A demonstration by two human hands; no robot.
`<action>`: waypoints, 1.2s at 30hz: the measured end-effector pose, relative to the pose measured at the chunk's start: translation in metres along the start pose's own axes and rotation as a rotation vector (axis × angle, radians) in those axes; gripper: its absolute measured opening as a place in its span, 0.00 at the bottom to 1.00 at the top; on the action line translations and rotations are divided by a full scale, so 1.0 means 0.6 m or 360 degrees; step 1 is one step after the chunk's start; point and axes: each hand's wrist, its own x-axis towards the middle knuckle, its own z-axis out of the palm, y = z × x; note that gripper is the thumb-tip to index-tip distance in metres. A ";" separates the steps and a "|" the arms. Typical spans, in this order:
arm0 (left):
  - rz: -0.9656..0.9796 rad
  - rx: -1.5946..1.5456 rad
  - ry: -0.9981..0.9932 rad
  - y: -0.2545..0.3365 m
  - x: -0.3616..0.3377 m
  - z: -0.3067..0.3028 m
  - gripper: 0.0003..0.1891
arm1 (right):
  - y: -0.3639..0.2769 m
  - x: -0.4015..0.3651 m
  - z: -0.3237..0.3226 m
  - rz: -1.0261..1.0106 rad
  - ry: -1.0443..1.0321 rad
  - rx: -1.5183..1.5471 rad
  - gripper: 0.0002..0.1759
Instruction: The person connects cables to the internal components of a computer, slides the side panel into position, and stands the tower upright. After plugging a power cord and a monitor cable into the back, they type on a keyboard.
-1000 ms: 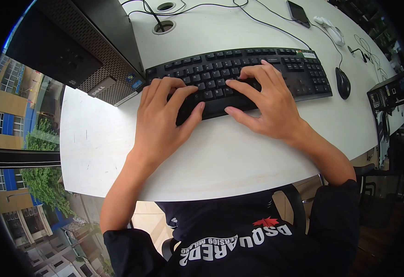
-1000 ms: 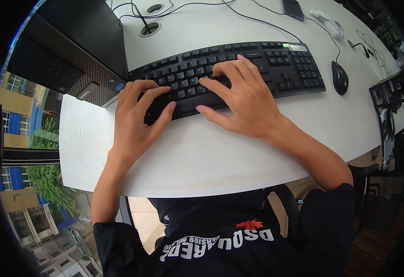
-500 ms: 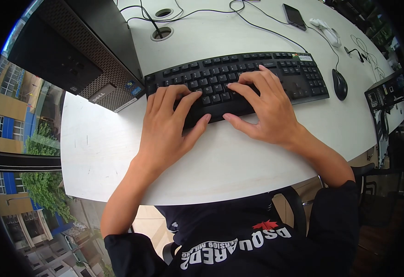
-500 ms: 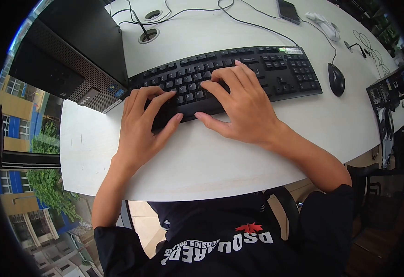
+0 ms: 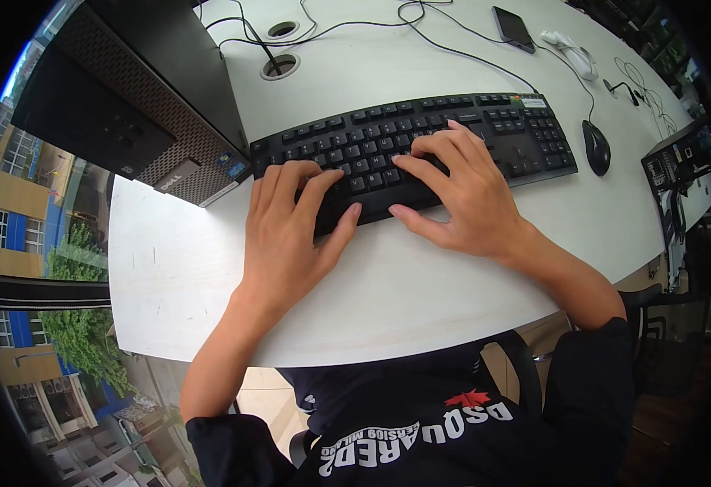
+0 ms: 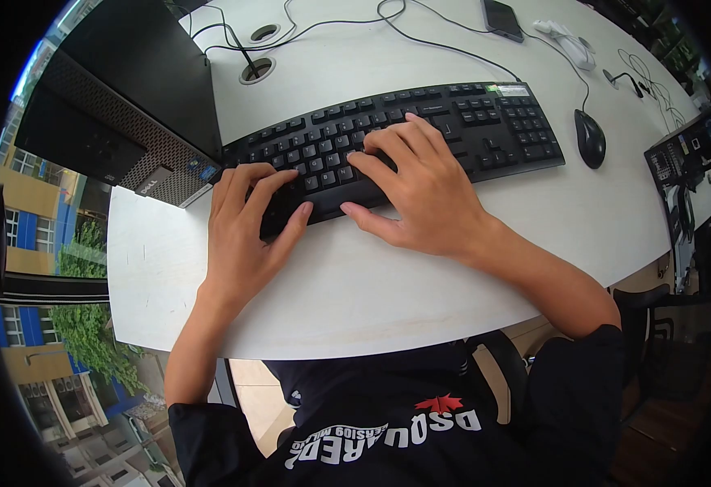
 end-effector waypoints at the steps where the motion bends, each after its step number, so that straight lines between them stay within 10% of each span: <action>1: 0.0006 0.0012 0.0001 0.000 0.000 0.000 0.20 | 0.000 -0.001 0.000 -0.0001 -0.0006 -0.0005 0.29; 15: -0.0026 0.0031 0.0171 0.001 0.002 0.000 0.20 | 0.004 0.002 -0.008 0.0044 0.0215 0.0097 0.46; 36: -0.0192 0.0147 0.0112 0.004 -0.001 -0.013 0.16 | 0.003 0.003 -0.004 -0.0022 0.0116 0.0036 0.35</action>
